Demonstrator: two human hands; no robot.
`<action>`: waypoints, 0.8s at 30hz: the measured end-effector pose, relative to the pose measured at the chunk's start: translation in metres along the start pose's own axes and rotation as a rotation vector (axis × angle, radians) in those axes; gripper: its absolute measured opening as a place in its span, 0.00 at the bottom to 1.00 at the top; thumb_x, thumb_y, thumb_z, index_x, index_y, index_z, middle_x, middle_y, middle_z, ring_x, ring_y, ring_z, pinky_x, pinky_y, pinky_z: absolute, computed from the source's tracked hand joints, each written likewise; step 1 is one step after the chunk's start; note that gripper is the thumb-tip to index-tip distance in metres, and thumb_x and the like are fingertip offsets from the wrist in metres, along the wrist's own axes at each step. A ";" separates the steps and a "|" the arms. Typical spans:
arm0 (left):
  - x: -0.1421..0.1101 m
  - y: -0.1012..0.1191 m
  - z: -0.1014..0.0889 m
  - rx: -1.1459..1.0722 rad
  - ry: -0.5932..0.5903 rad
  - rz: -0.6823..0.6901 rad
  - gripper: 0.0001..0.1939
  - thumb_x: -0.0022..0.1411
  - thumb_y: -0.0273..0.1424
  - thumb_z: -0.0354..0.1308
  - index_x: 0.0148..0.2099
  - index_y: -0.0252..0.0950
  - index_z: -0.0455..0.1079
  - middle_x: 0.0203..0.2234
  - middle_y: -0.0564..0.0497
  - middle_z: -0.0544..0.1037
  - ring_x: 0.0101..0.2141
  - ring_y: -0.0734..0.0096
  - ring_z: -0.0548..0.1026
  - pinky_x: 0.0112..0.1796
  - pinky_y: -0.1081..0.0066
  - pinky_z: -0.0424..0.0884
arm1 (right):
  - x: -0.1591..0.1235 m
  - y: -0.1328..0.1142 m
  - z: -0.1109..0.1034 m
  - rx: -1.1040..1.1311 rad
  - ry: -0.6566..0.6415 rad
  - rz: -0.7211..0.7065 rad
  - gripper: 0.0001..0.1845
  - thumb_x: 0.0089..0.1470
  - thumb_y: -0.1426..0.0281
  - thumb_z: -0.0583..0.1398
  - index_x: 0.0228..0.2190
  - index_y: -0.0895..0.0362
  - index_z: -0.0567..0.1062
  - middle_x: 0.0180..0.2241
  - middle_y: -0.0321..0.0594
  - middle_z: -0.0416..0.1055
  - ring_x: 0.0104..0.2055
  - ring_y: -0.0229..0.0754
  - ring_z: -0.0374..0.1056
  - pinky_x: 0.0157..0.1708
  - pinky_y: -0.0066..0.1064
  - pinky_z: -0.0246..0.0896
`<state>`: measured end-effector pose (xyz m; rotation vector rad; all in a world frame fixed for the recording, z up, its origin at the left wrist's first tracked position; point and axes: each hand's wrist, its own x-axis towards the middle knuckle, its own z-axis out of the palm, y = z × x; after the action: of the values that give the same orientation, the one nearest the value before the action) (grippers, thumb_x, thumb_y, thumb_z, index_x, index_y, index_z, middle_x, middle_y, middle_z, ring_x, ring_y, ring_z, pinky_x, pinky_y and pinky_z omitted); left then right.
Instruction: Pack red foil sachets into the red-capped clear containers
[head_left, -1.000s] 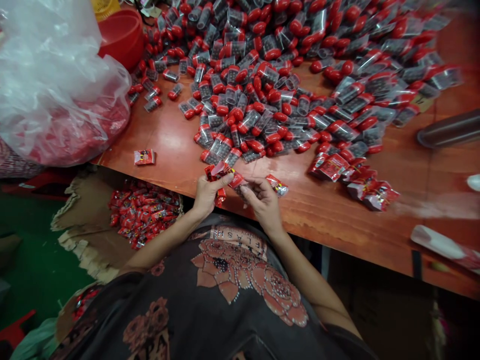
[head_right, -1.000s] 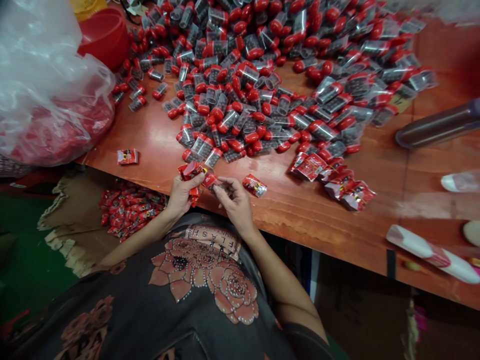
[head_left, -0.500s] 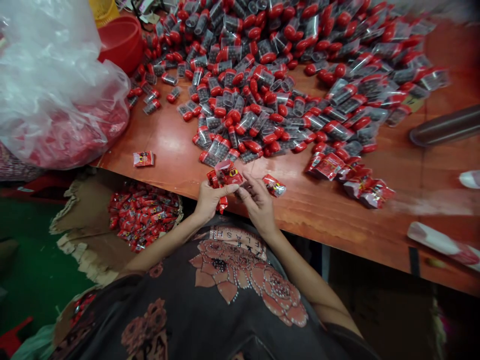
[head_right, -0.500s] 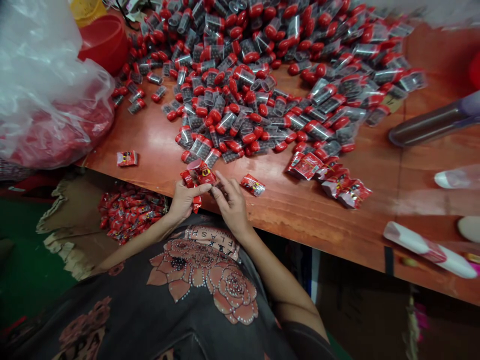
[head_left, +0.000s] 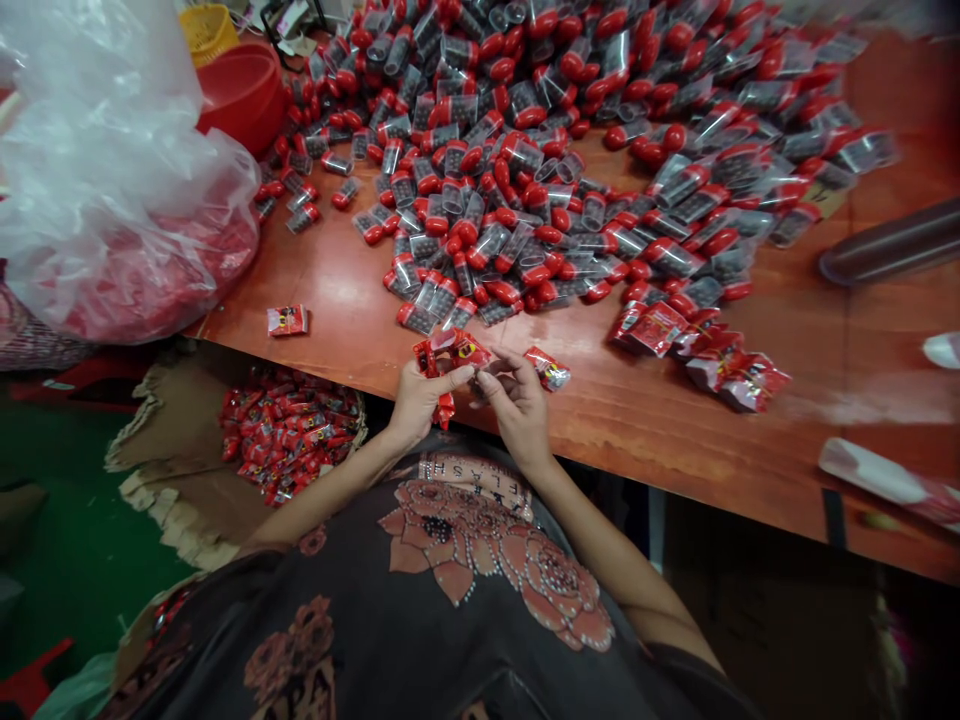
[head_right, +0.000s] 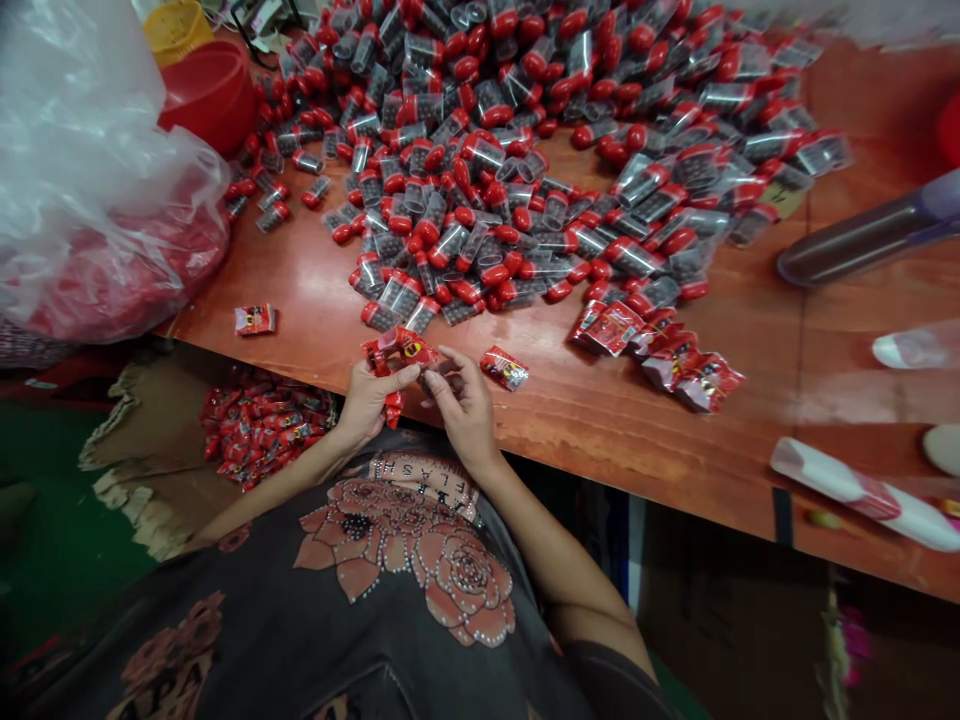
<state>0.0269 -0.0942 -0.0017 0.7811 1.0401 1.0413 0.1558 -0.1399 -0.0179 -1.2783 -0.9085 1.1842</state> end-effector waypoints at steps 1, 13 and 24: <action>0.000 -0.001 -0.001 0.002 -0.012 -0.001 0.15 0.47 0.32 0.73 0.39 0.37 0.79 0.36 0.47 0.83 0.37 0.66 0.79 0.47 0.62 0.72 | 0.000 0.000 -0.001 -0.004 -0.011 -0.001 0.23 0.57 0.61 0.61 0.54 0.42 0.70 0.40 0.38 0.66 0.37 0.39 0.69 0.29 0.32 0.77; 0.002 -0.001 0.002 0.023 0.002 -0.050 0.18 0.45 0.29 0.73 0.41 0.37 0.78 0.33 0.52 0.81 0.34 0.72 0.77 0.43 0.68 0.71 | -0.002 0.003 -0.003 -0.046 -0.006 -0.058 0.15 0.57 0.63 0.62 0.47 0.44 0.76 0.38 0.37 0.68 0.35 0.39 0.68 0.27 0.32 0.76; 0.015 0.034 -0.023 0.354 0.026 0.227 0.09 0.47 0.32 0.72 0.31 0.38 0.76 0.41 0.46 0.80 0.44 0.61 0.76 0.44 0.64 0.72 | 0.004 0.004 -0.014 -0.104 -0.060 -0.074 0.18 0.59 0.65 0.60 0.50 0.39 0.77 0.39 0.39 0.66 0.39 0.42 0.69 0.27 0.35 0.80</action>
<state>-0.0027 -0.0675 0.0164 1.1979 1.1955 1.0737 0.1693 -0.1393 -0.0236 -1.2862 -1.0644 1.1343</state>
